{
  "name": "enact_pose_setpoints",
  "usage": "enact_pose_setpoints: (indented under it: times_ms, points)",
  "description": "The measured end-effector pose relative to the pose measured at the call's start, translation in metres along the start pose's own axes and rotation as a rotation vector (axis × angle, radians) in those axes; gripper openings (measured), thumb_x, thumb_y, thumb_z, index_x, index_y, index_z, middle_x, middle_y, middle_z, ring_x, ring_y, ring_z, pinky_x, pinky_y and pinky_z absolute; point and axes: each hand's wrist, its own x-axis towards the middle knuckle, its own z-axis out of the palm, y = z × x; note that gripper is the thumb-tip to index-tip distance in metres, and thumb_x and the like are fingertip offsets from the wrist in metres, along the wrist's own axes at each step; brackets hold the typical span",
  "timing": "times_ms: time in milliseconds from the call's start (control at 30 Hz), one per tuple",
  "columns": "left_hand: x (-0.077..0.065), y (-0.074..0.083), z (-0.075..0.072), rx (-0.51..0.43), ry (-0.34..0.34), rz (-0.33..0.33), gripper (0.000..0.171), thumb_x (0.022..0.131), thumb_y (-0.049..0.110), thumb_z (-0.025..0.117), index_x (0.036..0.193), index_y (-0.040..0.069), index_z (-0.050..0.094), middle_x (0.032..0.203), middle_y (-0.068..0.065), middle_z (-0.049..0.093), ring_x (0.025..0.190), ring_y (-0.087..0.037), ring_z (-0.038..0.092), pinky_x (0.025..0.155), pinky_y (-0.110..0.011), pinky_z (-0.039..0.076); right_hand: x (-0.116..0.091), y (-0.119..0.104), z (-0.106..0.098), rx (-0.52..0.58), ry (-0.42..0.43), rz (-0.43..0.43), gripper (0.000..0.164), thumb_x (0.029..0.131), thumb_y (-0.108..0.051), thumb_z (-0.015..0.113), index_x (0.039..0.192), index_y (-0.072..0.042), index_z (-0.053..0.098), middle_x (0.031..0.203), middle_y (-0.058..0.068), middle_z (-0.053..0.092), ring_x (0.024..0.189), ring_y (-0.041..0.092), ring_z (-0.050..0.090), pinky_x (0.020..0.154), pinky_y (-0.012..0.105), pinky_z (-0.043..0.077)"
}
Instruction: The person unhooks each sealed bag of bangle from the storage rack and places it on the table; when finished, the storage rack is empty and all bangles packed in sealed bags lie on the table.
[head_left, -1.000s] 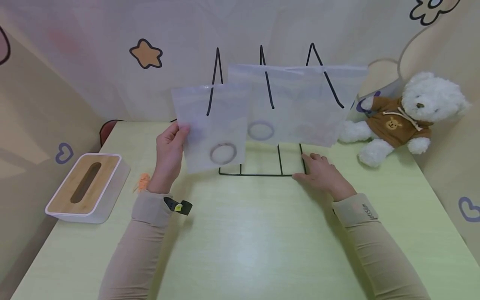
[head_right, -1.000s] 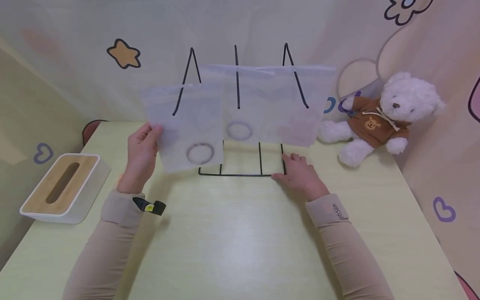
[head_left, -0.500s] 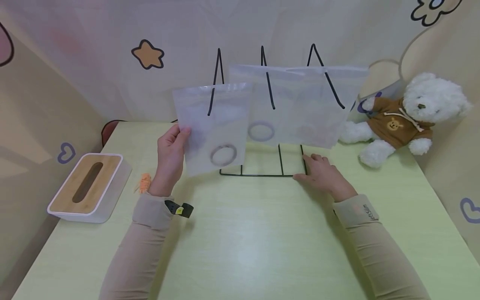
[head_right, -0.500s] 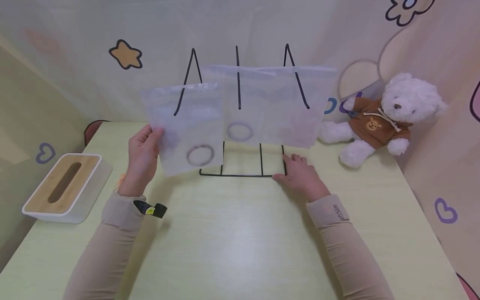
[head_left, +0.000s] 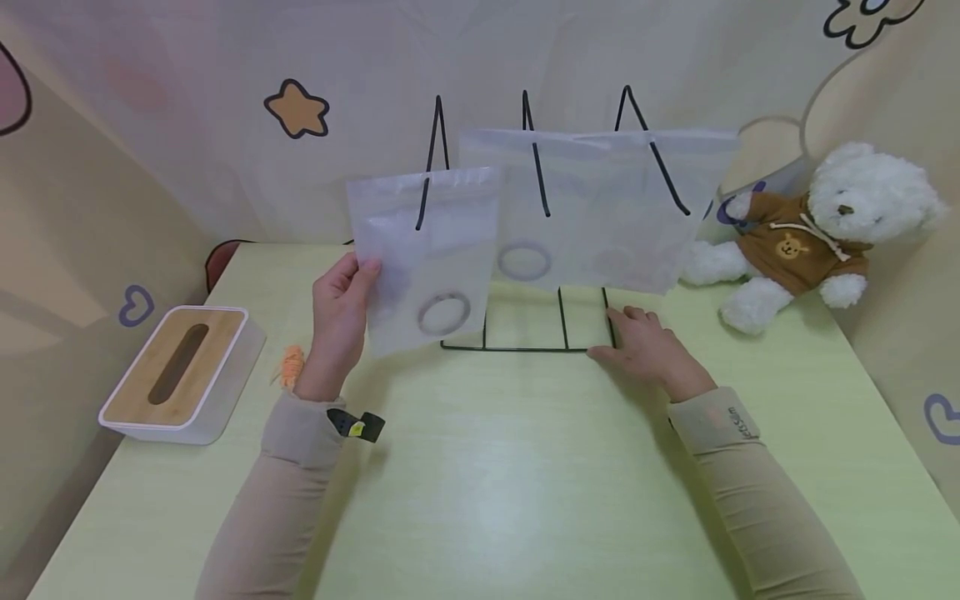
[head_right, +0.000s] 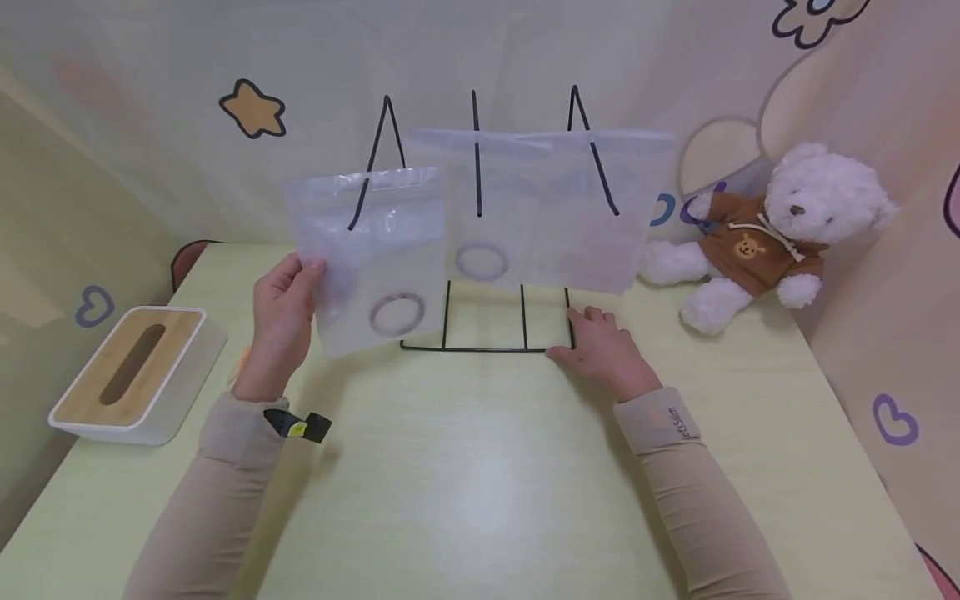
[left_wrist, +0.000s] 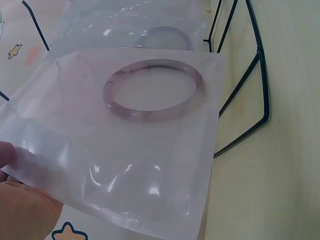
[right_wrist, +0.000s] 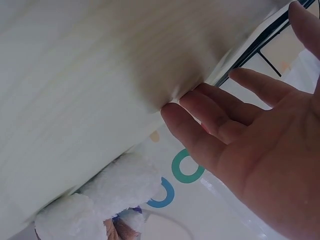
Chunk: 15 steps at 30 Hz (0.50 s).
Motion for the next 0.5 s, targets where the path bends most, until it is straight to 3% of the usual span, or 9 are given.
enact_pose_setpoints:
  times_ms: [500]
  points:
    - [-0.0088, 0.0058, -0.0032, 0.03, -0.008, 0.012, 0.035, 0.1, 0.018, 0.056, 0.121, -0.01, 0.06, 0.103, 0.0, 0.063, 0.094, -0.016, 0.055, 0.084, -0.027, 0.047, -0.0007, -0.0009, -0.0004, -0.003, 0.005, -0.003, 0.08, 0.095, -0.045, 0.057, 0.15, 0.005, 0.026, 0.148, 0.033, 0.027, 0.132, 0.054, 0.025, 0.098, 0.073, 0.026]
